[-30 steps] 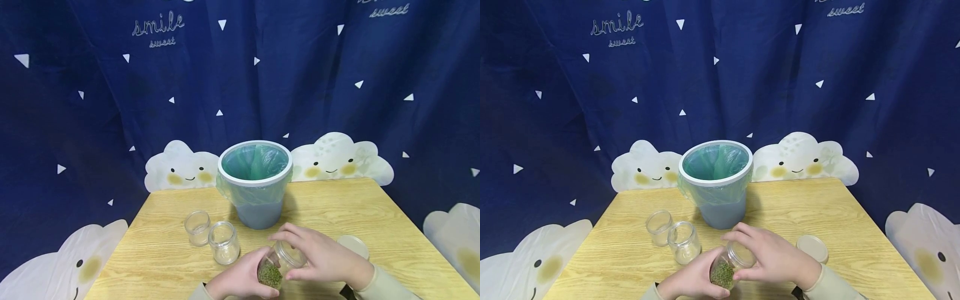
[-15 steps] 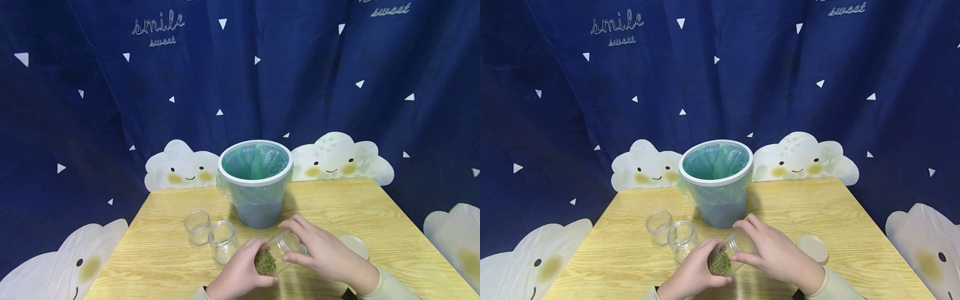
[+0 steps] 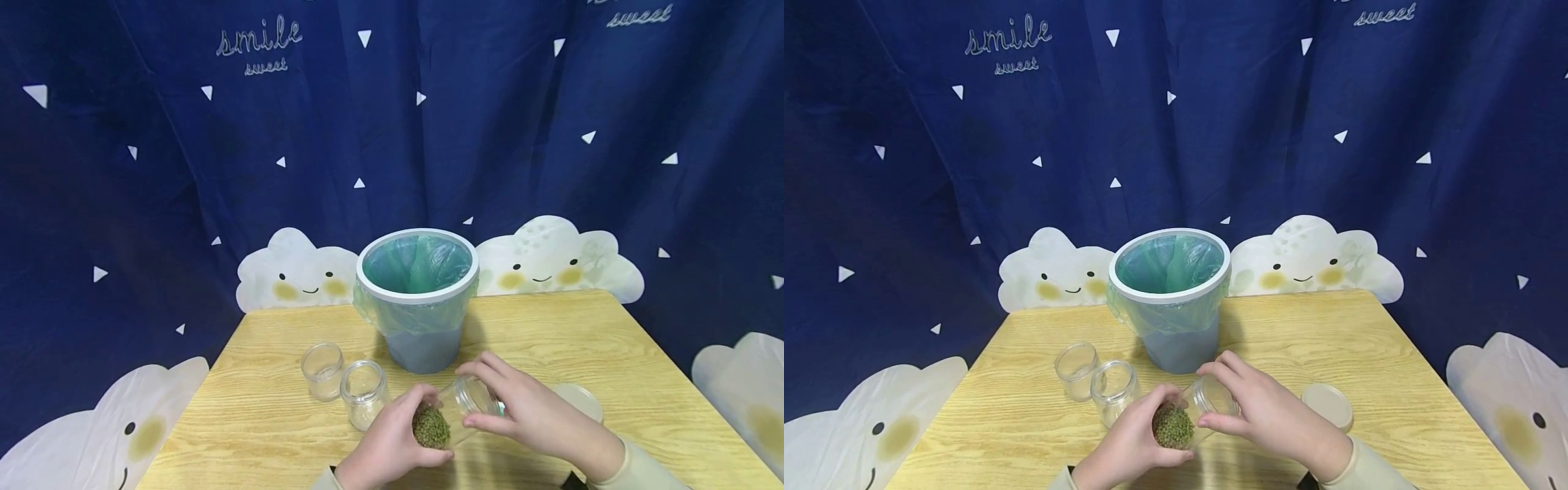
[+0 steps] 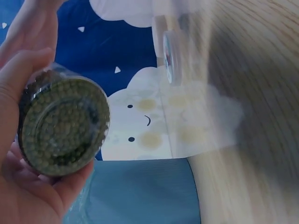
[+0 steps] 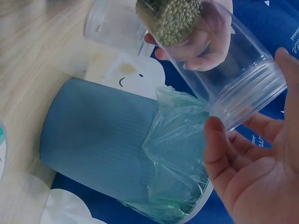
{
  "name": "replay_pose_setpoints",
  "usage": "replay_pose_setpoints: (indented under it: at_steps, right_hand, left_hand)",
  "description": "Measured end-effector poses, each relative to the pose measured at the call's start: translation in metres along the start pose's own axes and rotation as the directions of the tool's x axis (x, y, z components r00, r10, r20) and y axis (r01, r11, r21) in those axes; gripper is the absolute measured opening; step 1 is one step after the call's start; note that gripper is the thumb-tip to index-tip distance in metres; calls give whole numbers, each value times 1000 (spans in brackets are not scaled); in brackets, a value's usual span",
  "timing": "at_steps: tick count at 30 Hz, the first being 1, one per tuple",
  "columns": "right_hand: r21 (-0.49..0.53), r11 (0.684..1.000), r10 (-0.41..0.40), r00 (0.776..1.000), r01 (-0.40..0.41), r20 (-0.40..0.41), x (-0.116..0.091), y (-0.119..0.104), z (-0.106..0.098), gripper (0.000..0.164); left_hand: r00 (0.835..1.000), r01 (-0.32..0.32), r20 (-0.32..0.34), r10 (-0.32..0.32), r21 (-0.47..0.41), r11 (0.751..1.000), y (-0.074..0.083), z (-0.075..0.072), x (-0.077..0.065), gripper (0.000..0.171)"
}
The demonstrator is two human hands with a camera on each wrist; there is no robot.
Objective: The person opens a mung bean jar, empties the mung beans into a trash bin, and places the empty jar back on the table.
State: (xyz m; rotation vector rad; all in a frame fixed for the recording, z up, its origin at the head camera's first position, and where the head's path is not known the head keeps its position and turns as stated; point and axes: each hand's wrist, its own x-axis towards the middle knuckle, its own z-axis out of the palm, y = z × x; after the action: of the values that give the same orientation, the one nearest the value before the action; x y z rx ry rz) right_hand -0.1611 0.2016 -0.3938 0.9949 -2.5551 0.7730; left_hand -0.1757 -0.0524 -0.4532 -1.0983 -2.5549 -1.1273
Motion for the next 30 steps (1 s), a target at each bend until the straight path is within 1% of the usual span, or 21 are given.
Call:
replay_pose_setpoints:
  at_steps: [5, 8, 13, 17, 20, 25, 28, 30]
  right_hand:
    - [-31, 995, -92, 996, 92, 10, -2, 1, -2, 51]
    - [-52, 988, -144, 989, 145, 19, -4, 2, -5, 56]
    - [-18, 974, -227, 974, 228, 21, -5, 3, -9, 60]
    - [14, 949, -316, 949, 316, 9, -3, 6, -11, 60]
    - [39, 925, -379, 925, 379, 5, -1, 8, -12, 60]
    - [92, 901, -427, 904, 423, 25, -1, 9, -14, 60]
    - [107, 897, -435, 900, 429, 37, -1, 9, -14, 61]
    - [108, 900, -429, 902, 423, 42, -1, 9, -14, 63]
  left_hand:
    - [999, -19, 40, 22, -69, 997, -3, -1, -1, 72]
    - [998, -18, 62, 25, -101, 995, -4, -2, -2, 71]
    - [995, -10, 99, 21, -109, 994, -5, -4, -3, 71]
    - [992, -8, 126, 23, -122, 993, -6, -6, -3, 68]
    - [989, -3, 146, 24, -144, 990, -8, -6, -2, 67]
    - [984, 19, 175, 12, -174, 985, -10, -7, -3, 67]
    - [984, 23, 178, 7, -168, 985, -10, -7, -3, 66]
    - [985, 18, 174, 9, -155, 988, -10, -7, -3, 66]
